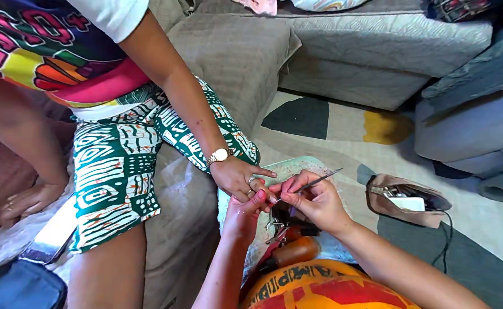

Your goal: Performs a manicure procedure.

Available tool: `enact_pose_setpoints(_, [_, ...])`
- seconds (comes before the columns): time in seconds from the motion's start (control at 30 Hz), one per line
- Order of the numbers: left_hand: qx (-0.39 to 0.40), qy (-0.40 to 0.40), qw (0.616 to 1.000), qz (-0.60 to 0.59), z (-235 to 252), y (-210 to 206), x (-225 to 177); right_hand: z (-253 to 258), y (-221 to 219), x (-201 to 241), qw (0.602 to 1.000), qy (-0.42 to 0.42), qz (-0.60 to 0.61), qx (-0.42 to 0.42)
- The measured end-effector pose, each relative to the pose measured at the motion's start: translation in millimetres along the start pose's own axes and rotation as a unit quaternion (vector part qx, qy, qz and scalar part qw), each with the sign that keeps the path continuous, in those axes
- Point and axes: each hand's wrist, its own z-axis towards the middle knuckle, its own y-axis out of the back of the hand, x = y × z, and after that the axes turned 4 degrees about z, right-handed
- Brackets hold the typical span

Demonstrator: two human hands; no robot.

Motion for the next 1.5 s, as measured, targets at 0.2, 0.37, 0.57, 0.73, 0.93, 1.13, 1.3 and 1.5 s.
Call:
enact_pose_setpoints(0.2, [0.009,0.001,1.0,-0.011,1,2,1,2,0,-5,0.999,-0.012,0.049,-0.007])
enact_pose_setpoints(0.37, [0.002,0.01,1.0,-0.012,-1,2,1,-1,-2,-11,0.999,-0.007,0.043,-0.018])
enact_pose_setpoints(0.57, [0.002,0.007,1.0,-0.019,-2,6,2,-4,-3,-16,0.997,-0.013,0.079,-0.017])
enact_pose_setpoints(0.73, [0.0,0.019,1.0,-0.007,-3,7,1,-4,-6,-20,0.997,-0.015,0.075,-0.023])
enact_pose_setpoints(0.93, [0.015,0.02,1.0,0.002,-3,12,0,-5,-6,-17,0.998,0.007,0.064,0.013])
enact_pose_setpoints(1.13, [0.02,0.021,1.0,0.004,-1,14,1,-1,-6,-15,0.999,0.01,0.036,0.02])
enact_pose_setpoints(1.3, [0.03,0.01,0.999,0.019,0,18,3,0,-8,-11,1.0,0.005,-0.008,0.022])
enact_pose_setpoints(1.5, [0.031,0.008,0.999,0.017,-1,20,3,-1,-8,-1,0.997,0.007,-0.049,0.051])
